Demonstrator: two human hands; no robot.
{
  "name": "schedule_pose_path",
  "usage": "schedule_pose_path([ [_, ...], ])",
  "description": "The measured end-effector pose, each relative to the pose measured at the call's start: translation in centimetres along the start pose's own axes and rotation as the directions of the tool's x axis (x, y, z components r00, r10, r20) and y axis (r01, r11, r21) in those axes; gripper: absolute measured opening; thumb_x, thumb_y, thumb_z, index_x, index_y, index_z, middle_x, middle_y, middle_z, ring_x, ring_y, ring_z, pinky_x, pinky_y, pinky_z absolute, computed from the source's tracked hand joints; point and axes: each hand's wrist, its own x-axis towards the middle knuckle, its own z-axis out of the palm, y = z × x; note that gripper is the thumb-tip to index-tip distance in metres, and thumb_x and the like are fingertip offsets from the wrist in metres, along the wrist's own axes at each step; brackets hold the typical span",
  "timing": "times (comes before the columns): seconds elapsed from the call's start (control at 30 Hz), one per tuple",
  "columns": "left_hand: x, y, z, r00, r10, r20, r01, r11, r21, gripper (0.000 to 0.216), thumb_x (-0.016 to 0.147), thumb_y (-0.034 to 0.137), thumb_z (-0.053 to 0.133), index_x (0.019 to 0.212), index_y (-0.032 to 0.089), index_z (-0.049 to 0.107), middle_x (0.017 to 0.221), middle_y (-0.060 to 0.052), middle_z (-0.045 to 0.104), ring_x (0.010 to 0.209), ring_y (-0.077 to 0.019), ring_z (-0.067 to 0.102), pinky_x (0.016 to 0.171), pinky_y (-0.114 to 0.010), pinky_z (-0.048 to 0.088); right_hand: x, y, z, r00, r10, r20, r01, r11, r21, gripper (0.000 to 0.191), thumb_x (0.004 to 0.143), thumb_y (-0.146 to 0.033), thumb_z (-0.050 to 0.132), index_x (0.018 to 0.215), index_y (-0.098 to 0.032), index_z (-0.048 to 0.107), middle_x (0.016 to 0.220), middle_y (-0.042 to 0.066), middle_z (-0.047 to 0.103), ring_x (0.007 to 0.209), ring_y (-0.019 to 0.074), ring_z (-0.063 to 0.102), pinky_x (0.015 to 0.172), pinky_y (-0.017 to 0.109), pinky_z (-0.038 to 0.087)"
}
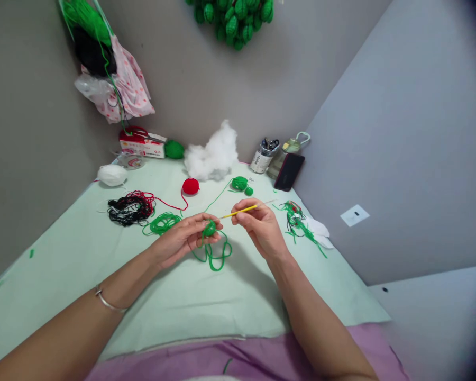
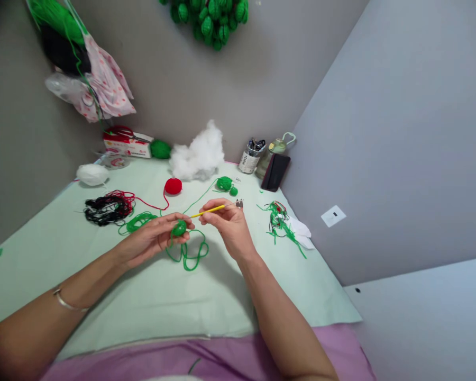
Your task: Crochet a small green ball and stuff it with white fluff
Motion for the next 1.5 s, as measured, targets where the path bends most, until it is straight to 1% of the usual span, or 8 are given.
schedule_pose_path([
  [0.2, -0.2, -0.4, 0.9, 0.999, -0.006, 0.047, 0.008, 0.999, -0.038, 0.020, 0.087, 0.029, 0.083, 0.103, 0.017, 0.079, 0.110, -0.007, 0.077, 0.100, -0.0207, 0.075, 0.102, -0.034, 0.053, -0.9, 0.5, 0.8, 0.992, -0.067, 0.107, 0.080, 0.989, -0.122, 0.016, 0.087, -0.040, 0.080, 0.095, -0.026, 0.081, 0.094, 0.002, 0.069, 0.075, 0.0136, 0.059, 0.073, 0.030, 0.054],
  [0.47, -0.6, -0.3, 1.7, 0.994, -0.025, 0.107, 0.036, 0.994, -0.104, 0.028, 0.081, 0.035, 0.088, 0.100, 0.015, 0.079, 0.100, -0.007, 0.074, 0.080, -0.0141, 0.067, 0.071, -0.024, 0.053, -1.7, 0.1, 1.8, 0.970, -0.190, 0.152, 0.203, 0.976, -0.078, 0.018, 0.093, -0.043, 0.074, 0.093, -0.027, 0.080, 0.088, 0.002, 0.068, 0.070, 0.0152, 0.063, 0.064, 0.032, 0.056],
  [0.73, -0.6, -0.5, 3.0, 1.000, 0.016, -0.019, -0.019, 0.985, -0.173, 0.021, 0.083, 0.032, 0.086, 0.086, 0.016, 0.073, 0.086, -0.003, 0.066, 0.079, -0.0152, 0.066, 0.076, -0.027, 0.057, -2.1, -0.6, 2.2, 0.957, -0.244, 0.157, 0.286, 0.876, -0.388, 0.008, 0.095, -0.030, 0.072, 0.099, -0.029, 0.079, 0.096, 0.003, 0.070, 0.091, 0.0185, 0.065, 0.081, 0.032, 0.053],
  [0.97, -1.1, -0.2, 4.3, 0.990, 0.065, -0.126, -0.081, 0.988, -0.130, 0.020, 0.087, 0.031, 0.082, 0.083, 0.017, 0.069, 0.089, -0.003, 0.066, 0.087, -0.0154, 0.066, 0.086, -0.027, 0.057, -3.2, -0.3, 2.4, 0.962, -0.212, 0.174, 0.262, 0.897, -0.356, 0.019, 0.098, -0.029, 0.069, 0.112, -0.035, 0.081, 0.113, 0.004, 0.075, 0.109, 0.0207, 0.069, 0.094, 0.034, 0.055],
  [1.13, -2.3, 0.0, 4.0, 0.996, 0.048, -0.070, -0.035, 0.983, 0.181, 0.046, 0.097, 0.061, 0.060, 0.107, 0.018, 0.070, 0.091, -0.007, 0.069, 0.078, -0.0206, 0.068, 0.064, -0.031, 0.057, -4.1, 0.2, 1.2, 0.984, -0.175, -0.014, 0.166, 0.954, -0.249, 0.012, 0.093, -0.035, 0.076, 0.102, -0.032, 0.083, 0.105, 0.003, 0.079, 0.099, 0.0191, 0.071, 0.086, 0.031, 0.055],
  [1.23, -2.9, 0.5, 3.4, 0.976, 0.164, -0.143, -0.094, 0.911, 0.402, 0.052, 0.089, 0.058, 0.075, 0.125, 0.022, 0.064, 0.090, -0.003, 0.070, 0.070, -0.0152, 0.064, 0.066, -0.029, 0.058, -4.2, 0.5, 1.0, 0.991, -0.062, -0.115, 0.050, 0.993, -0.107, 0.017, 0.089, -0.041, 0.080, 0.100, -0.029, 0.083, 0.100, 0.004, 0.080, 0.090, 0.0179, 0.069, 0.080, 0.029, 0.054],
  [1.37, -4.0, 2.6, 4.2, 0.921, 0.344, -0.184, -0.326, 0.938, 0.119, 0.047, 0.085, 0.056, 0.080, 0.118, 0.023, 0.072, 0.145, -0.010, 0.061, 0.098, -0.0188, 0.069, 0.057, -0.019, 0.058, -4.3, 0.8, 1.8, 0.983, 0.005, -0.186, -0.008, 1.000, -0.016, 0.022, 0.083, -0.045, 0.084, 0.097, -0.028, 0.083, 0.097, 0.003, 0.081, 0.084, 0.0151, 0.066, 0.072, 0.025, 0.050],
  [1.5, -5.2, 4.9, 6.9, 0.922, 0.297, -0.248, -0.366, 0.880, -0.304, 0.046, 0.100, 0.061, 0.054, 0.109, 0.024, 0.079, 0.134, -0.011, 0.071, 0.083, -0.0111, 0.072, 0.047, -0.010, 0.053, -4.8, 0.9, 2.9, 0.980, 0.053, -0.190, -0.051, 0.999, 0.016, 0.023, 0.082, -0.045, 0.085, 0.097, -0.027, 0.082, 0.098, 0.003, 0.080, 0.085, 0.0148, 0.066, 0.072, 0.025, 0.050],
])
